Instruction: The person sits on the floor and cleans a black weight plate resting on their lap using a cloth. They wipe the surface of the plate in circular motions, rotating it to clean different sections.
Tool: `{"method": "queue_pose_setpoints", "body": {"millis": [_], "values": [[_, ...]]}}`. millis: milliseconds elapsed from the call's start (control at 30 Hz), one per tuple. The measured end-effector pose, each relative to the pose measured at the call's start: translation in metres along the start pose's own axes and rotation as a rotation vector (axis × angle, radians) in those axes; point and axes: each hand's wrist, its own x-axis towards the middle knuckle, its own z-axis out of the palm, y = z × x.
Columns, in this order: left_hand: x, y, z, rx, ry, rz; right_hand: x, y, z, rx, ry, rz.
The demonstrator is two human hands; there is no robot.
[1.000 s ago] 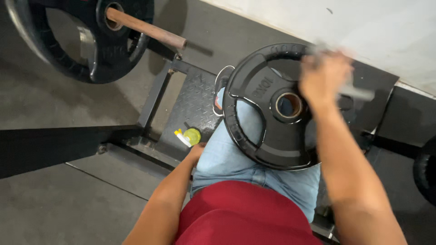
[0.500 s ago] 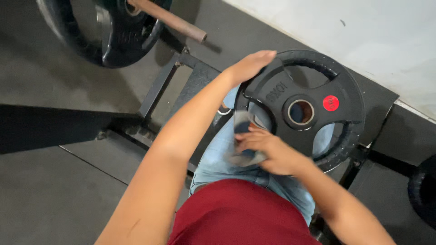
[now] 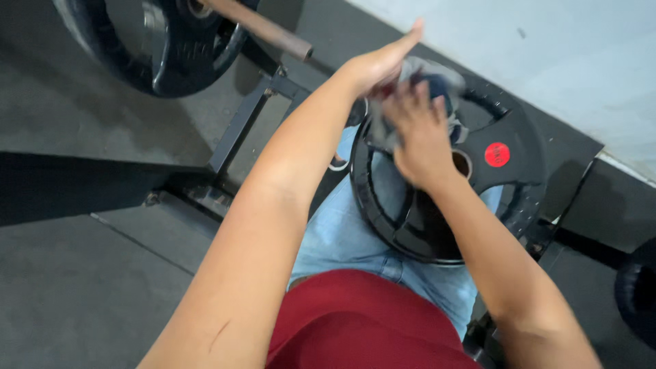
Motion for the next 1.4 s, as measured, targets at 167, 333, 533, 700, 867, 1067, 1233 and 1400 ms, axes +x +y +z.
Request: {"method": "queue_pose_setpoints", "body": {"millis": [167, 333, 533, 700, 867, 1067, 1233, 1400], "values": [[0.041, -0.011, 0.012, 0.265, -0.022, 0.360, -0.090, -0.051, -0.005, 0.381, -0.208, -0.587], [0.027, -0.035, 0.025, 0.352, 0.207, 0.252, -0.113, -0.034, -0.074, 0.816, -0.360, -0.423], [0.076, -0.049, 0.023, 0.419, 0.383, 0.295, -0.026, 0.011, -0.102, 0.275, 0.369, -0.104], [0.170, -0.090, 0.003, 0.715, 0.431, 0.599, 0.034, 0.078, -0.004, -0.190, 0.129, -0.026], [0.104, -0.064, 0.020, 0.480, 0.454, 0.309, 0.021, 0.108, -0.060, -0.014, -0.178, 0.144], [0.075, -0.056, 0.024, 0.394, 0.406, 0.271, -0.051, 0.170, -0.092, 0.216, -0.109, 0.314], [0.087, -0.057, 0.022, 0.435, 0.438, 0.315, -0.195, 0.185, -0.074, 0.253, -0.050, 0.565], [0.080, -0.058, 0.023, 0.421, 0.438, 0.348, -0.272, 0.071, -0.088, 0.263, 0.005, 0.487]]}}
